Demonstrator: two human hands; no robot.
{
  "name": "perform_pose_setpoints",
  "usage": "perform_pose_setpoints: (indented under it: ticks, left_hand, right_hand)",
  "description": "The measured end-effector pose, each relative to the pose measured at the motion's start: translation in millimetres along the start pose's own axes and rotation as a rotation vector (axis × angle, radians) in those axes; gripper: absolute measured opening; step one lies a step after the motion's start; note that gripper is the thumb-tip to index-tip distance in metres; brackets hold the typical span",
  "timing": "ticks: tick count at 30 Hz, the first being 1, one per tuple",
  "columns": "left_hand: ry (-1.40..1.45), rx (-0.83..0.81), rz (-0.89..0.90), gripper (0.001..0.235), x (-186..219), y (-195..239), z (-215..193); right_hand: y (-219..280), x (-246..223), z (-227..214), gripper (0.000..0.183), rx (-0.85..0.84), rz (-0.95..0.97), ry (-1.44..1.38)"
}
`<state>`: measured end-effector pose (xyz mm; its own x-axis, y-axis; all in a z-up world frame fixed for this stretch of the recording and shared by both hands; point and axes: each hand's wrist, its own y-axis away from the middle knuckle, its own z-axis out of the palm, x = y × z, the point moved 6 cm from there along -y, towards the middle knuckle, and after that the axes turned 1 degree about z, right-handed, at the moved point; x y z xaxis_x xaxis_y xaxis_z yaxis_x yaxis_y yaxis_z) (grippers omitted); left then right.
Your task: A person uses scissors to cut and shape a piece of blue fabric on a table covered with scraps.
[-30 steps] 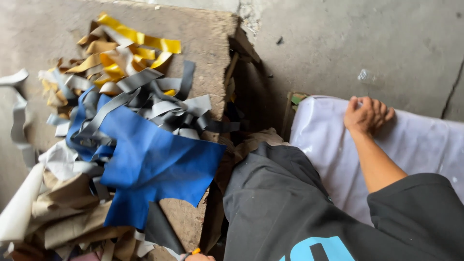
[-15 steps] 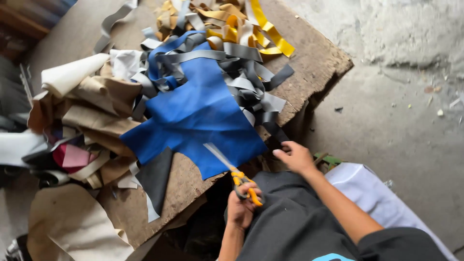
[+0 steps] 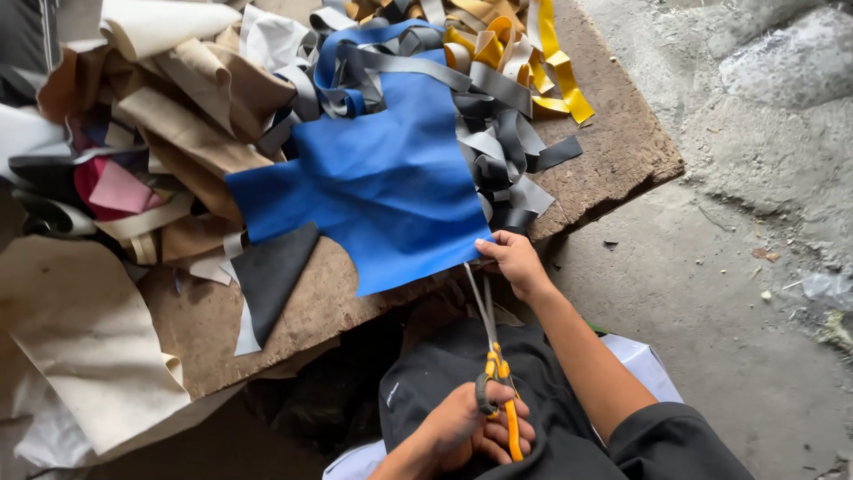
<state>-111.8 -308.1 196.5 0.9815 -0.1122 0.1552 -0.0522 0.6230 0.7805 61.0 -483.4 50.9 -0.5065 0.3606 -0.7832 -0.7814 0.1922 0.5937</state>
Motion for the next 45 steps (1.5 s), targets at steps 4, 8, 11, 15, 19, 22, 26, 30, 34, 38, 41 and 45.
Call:
perform_pose_setpoints:
  ticks: [4,8,11,15,19,22,26,30,34,38,41,45]
  left_hand:
    - [-0.05,0.174,0.108,0.041,22,-11,-5]
    - [-0.128,0.173,0.132,0.03,32,-24,-3]
    - [-0.141,0.136,0.115,0.03,29,-36,-6]
    - [-0.174,0.138,0.143,0.029,35,-40,-2]
    - [-0.131,0.147,0.199,0.028,38,-52,-7]
    - [-0.079,0.136,0.315,0.046,31,-67,-18]
    - [-0.089,0.146,0.317,0.046,33,-63,-22]
    - [-0.108,0.156,0.319,0.041,28,-71,-25]
    - [-0.089,0.187,0.314,0.041,28,-67,-22]
    - [-0.104,0.187,0.305,0.041,29,-60,-20]
    - [-0.112,0.181,0.31,0.043,30,-60,-21]
    - [-0.11,0.177,0.322,0.045,33,-57,-18]
  right_hand:
    - [30,-7,1,0.015,-0.024,0.083,0.041]
    - [54,0,2,0.009,-0.06,0.144,-0.1]
    - [61,-1,5,0.008,-0.104,0.161,-0.12]
    - [62,-6,11,0.014,-0.164,0.163,-0.168]
    - [52,8,9,0.022,-0.276,0.15,-0.349]
    - [33,44,-8,0.02,-0.292,0.166,-0.476]
    - [26,59,-10,0.024,-0.292,0.186,-0.521]
    - [20,77,-13,0.032,-0.326,0.203,-0.635]
    - [40,58,1,0.029,-0.288,0.232,-0.767]
    - [62,32,17,0.019,-0.266,0.242,-0.787]
    - [64,29,16,0.019,-0.275,0.218,-0.753]
    - [63,33,12,0.025,-0.292,0.21,-0.706]
